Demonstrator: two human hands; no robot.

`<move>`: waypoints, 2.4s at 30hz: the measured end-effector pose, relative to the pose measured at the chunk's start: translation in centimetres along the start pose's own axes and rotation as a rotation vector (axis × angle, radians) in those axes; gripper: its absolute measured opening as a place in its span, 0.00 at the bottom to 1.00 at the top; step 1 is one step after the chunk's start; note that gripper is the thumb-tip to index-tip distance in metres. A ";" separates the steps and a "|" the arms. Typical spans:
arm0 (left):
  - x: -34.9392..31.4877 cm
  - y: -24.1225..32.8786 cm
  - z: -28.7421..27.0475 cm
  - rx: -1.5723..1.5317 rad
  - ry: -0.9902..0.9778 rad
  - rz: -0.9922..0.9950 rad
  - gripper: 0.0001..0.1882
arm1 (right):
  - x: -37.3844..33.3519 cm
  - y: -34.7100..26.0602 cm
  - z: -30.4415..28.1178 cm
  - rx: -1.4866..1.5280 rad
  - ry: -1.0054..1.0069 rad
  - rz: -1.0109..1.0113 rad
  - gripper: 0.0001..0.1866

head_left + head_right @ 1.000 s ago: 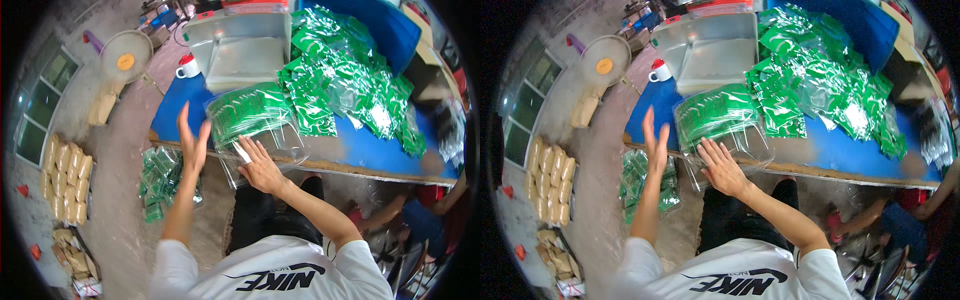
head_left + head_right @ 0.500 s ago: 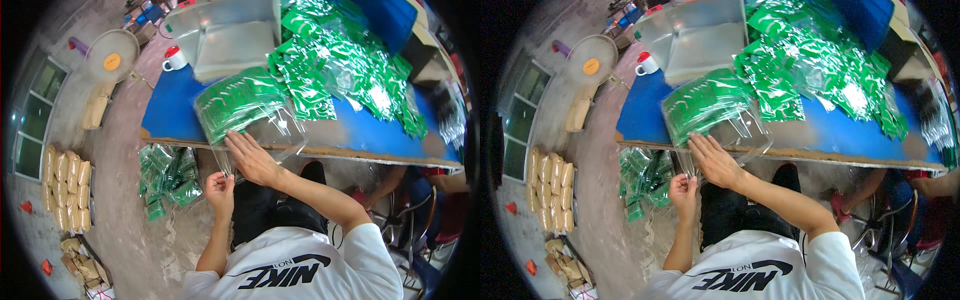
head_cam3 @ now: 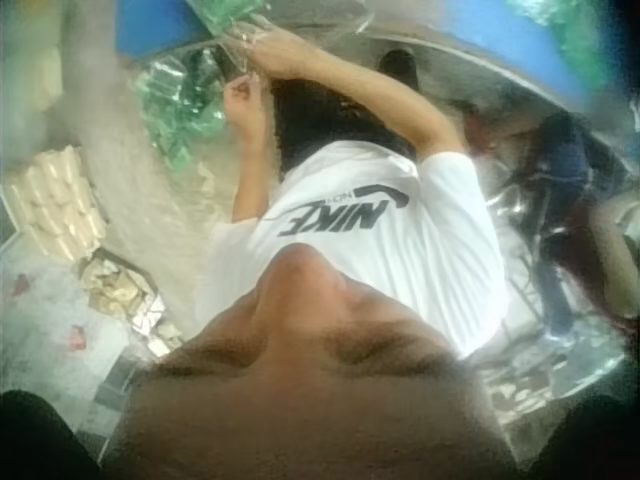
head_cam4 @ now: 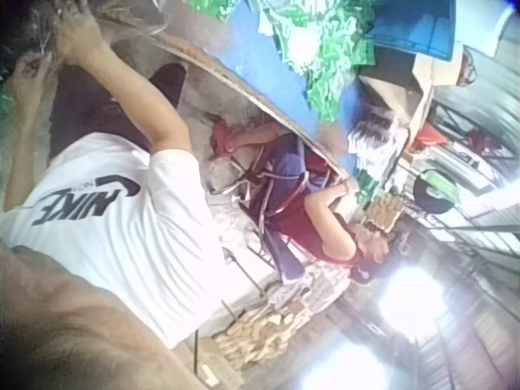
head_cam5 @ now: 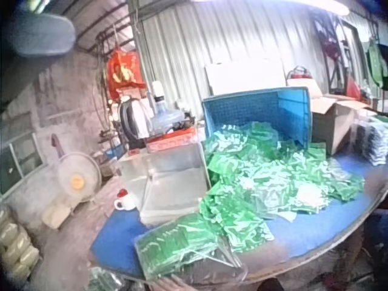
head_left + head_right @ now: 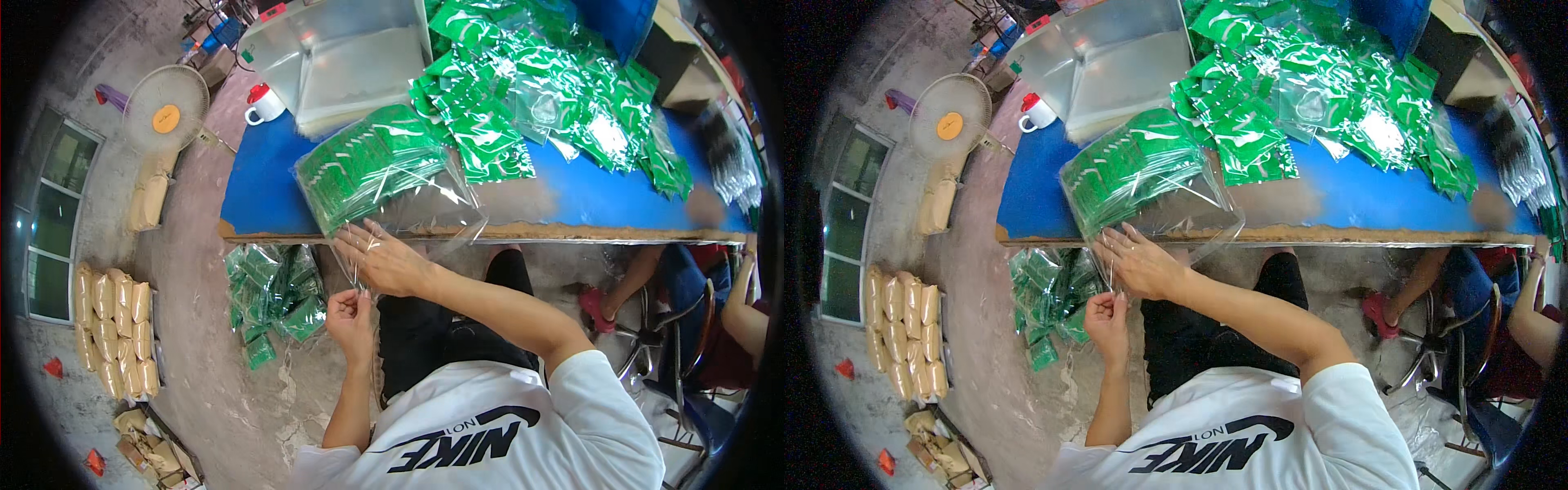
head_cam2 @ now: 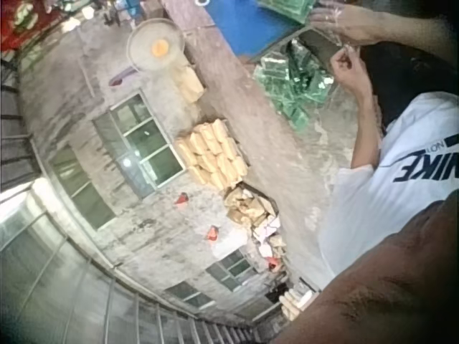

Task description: The person gathers green packets from a table pile, stacks them together, and inserts the stacks into clear plastic bags by hand.

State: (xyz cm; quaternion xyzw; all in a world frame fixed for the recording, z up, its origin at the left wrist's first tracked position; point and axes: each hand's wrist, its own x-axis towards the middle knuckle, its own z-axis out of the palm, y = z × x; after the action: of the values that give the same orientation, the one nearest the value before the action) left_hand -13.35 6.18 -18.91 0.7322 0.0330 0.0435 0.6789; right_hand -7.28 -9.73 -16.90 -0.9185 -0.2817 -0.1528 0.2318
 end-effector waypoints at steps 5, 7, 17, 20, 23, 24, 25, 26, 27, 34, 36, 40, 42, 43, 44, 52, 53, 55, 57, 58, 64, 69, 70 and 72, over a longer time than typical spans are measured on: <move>-0.2 -0.3 -0.6 0.000 0.039 0.041 0.07 | -3.1 -1.6 -0.8 0.039 0.021 0.005 0.27; -0.2 0.4 -0.3 -0.033 0.055 0.037 0.07 | -3.7 -2.0 -1.4 0.222 0.024 0.031 0.22; 0.2 0.8 -2.0 0.176 0.029 0.232 0.18 | -3.7 -2.4 -1.7 0.311 0.136 0.049 0.08; 7.5 5.2 0.1 -0.005 -0.067 0.246 0.28 | -3.8 -2.8 -2.1 0.281 0.122 0.072 0.08; 13.5 6.9 3.5 0.153 -0.127 0.243 0.34 | -3.9 -3.4 -1.4 0.244 0.174 0.000 0.08; 15.3 6.4 4.1 0.308 -0.155 0.245 0.36 | -4.5 -3.7 -2.7 0.230 0.182 0.004 0.07; 16.8 5.8 4.8 0.461 -0.193 0.248 0.38 | -6.0 -3.6 -4.1 0.276 0.232 0.039 0.07; 17.8 5.3 5.3 0.615 -0.234 0.252 0.41 | -8.3 -3.2 -5.7 0.320 0.283 0.076 0.08; 18.2 4.7 5.8 0.602 -0.261 0.246 0.41 | -11.8 -2.6 -8.1 0.358 0.256 0.260 0.11; 19.2 6.9 5.4 0.536 -0.414 0.375 0.41 | -50.4 -2.4 -12.7 -0.114 -0.729 1.505 0.11; 20.0 8.1 5.2 0.814 -0.454 0.409 0.39 | -49.3 -4.9 -13.4 0.015 -1.229 1.536 0.18; 19.5 11.3 8.7 0.822 -0.521 0.834 0.36 | -38.9 -3.5 -13.0 0.055 -0.314 1.346 0.17; 18.5 10.5 10.8 0.967 -0.657 0.868 0.35 | -32.0 -1.6 -12.9 0.084 0.063 1.114 0.13; 17.9 10.1 11.2 1.136 -0.764 0.874 0.34 | -28.0 -1.2 -13.2 0.219 0.223 1.064 0.13; 17.1 9.5 11.4 1.212 -0.681 1.034 0.31 | -24.3 -1.1 -13.9 0.345 0.383 1.011 0.12; 12.1 11.9 6.4 0.414 -0.571 0.747 0.26 | -14.8 4.2 -12.8 0.138 0.626 0.730 0.25; 10.0 11.7 5.7 0.325 -0.590 0.760 0.25 | -14.5 4.9 -13.0 0.141 0.626 0.724 0.25; 4.5 10.7 4.9 0.266 -0.889 0.679 0.22 | -13.7 5.3 -12.9 0.357 0.411 0.888 0.28; 0.6 10.2 6.6 0.523 -0.964 0.654 0.21 | -13.4 5.4 -12.5 0.393 0.419 0.859 0.27; -0.1 9.1 7.3 0.528 -0.948 0.644 0.21 | -13.3 5.5 -12.3 0.415 0.446 0.846 0.27; 1.1 4.6 10.7 0.726 -0.599 0.687 0.22 | -14.5 3.2 -10.9 0.603 0.443 0.901 0.26; 3.3 4.4 11.9 0.555 -0.523 0.642 0.18 | -14.7 0.4 -9.1 0.765 0.518 0.893 0.25; 3.0 4.5 11.9 0.324 -0.545 0.319 0.18 | -14.7 0.0 -8.7 0.794 0.510 0.909 0.25; 1.7 4.3 12.1 0.090 -0.554 0.001 0.17 | -14.7 -0.7 -8.4 0.830 0.511 0.918 0.25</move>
State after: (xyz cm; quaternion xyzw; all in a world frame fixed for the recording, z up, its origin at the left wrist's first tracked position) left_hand -10.41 -5.94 -15.45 0.7457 -0.1524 -0.1596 0.6287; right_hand -20.57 -20.08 -15.63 -0.7146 0.1661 -0.1305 0.6669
